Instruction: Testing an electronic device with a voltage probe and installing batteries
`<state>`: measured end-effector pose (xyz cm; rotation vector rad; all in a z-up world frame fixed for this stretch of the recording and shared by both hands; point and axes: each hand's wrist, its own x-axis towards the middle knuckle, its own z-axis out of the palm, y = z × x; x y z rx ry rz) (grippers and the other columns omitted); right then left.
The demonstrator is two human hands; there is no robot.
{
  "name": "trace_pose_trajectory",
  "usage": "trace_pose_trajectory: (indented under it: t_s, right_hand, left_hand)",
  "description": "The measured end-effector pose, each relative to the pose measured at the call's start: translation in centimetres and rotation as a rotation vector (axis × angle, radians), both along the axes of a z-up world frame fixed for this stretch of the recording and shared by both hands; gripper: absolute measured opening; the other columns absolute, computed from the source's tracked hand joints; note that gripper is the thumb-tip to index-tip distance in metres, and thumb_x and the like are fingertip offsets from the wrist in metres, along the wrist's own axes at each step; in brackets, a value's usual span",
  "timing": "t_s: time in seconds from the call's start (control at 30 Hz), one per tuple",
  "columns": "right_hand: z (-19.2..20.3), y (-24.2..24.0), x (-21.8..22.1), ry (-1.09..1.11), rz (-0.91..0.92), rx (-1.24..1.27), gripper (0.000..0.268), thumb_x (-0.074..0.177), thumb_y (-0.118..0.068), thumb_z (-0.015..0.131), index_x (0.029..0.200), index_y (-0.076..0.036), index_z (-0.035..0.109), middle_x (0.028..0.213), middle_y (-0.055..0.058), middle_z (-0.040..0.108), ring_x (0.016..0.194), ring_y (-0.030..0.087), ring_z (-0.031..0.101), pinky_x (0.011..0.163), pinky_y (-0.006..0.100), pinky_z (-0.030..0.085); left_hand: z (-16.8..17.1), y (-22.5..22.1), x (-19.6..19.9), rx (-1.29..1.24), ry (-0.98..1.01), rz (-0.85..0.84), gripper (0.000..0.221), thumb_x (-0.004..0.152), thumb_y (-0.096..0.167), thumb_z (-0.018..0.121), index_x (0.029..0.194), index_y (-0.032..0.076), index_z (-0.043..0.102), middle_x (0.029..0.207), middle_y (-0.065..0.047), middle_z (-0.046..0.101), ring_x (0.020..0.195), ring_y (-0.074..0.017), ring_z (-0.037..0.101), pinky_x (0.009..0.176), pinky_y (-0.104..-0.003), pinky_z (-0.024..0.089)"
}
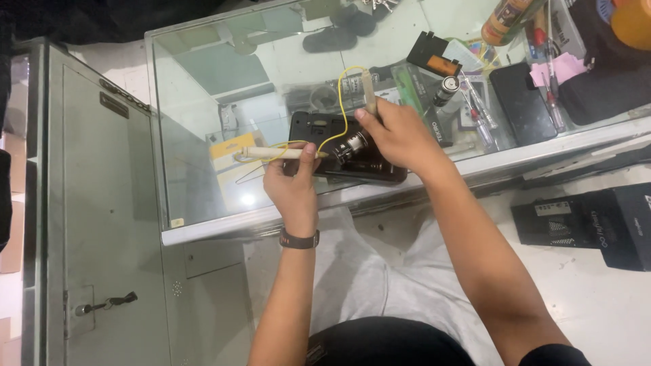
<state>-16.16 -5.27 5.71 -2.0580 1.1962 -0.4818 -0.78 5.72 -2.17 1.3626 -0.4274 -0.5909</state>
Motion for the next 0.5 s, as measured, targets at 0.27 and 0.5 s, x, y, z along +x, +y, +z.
trace_pose_trajectory:
  t_s: [0.27, 0.5]
  right_hand:
    - [0.3, -1.5, -0.2, 0.077, -0.004, 0.085, 0.043, 0.099, -0.046, 0.061, 0.089, -0.006, 0.073, 0.085, 0.022, 0.074, 0.101, 0.048, 0.069, 0.084, 0.055, 0.051]
    - [-1.4, -2.9, -0.1, 0.074, 0.005, 0.1, 0.04, 0.094, -0.05, 0.066, 0.086, -0.013, 0.078, 0.082, 0.021, 0.074, 0.098, 0.046, 0.071, 0.082, 0.05, 0.054]
  left_hand:
    - [-0.1, -0.2, 0.1, -0.016, -0.035, -0.019, 0.02, 0.09, 0.018, 0.082, 0.1, 0.003, 0.073, 0.096, -0.007, 0.063, 0.085, -0.0174, 0.07, 0.074, -0.032, 0.069]
    - [0.0, -0.4, 1.1, -0.016, -0.129, -0.022, 0.021, 0.093, 0.017, 0.081, 0.102, 0.001, 0.071, 0.096, -0.009, 0.063, 0.085, -0.018, 0.07, 0.075, -0.034, 0.069]
